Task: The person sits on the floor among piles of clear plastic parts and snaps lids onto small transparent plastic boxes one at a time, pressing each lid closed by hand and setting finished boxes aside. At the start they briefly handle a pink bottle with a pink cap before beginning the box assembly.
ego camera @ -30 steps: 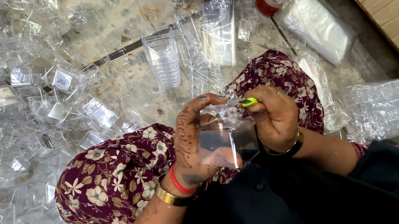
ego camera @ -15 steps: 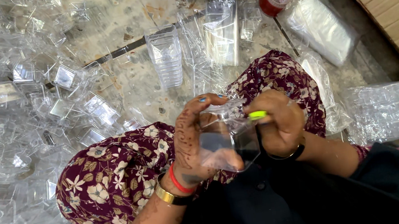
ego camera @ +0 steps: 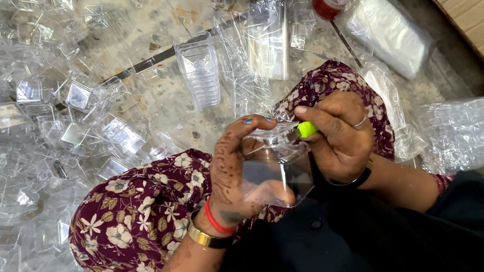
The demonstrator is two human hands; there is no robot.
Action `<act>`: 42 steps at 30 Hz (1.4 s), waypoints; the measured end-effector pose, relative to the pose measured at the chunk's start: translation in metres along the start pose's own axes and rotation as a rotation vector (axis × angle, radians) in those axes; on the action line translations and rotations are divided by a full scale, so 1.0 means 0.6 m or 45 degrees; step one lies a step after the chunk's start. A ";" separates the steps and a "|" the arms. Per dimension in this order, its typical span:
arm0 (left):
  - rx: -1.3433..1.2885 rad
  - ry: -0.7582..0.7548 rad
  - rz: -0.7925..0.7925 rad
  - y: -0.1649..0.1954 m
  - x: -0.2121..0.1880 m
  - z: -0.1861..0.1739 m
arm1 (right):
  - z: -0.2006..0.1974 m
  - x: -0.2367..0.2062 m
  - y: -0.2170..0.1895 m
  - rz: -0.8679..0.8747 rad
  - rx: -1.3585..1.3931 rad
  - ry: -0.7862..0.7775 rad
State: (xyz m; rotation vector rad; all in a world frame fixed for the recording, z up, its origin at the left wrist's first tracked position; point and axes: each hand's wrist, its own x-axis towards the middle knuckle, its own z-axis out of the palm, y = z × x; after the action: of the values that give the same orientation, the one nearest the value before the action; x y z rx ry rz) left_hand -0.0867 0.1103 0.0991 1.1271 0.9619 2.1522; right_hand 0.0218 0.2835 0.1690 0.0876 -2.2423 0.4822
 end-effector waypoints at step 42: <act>-0.243 0.115 -0.403 -0.015 0.021 0.000 | 0.005 -0.082 0.027 0.918 1.406 -0.174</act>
State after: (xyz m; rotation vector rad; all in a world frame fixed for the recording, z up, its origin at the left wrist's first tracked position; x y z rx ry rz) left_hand -0.0920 0.1248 0.0980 0.7381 0.8853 1.9994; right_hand 0.0487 0.2924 0.1253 -0.1353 -1.8073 2.0933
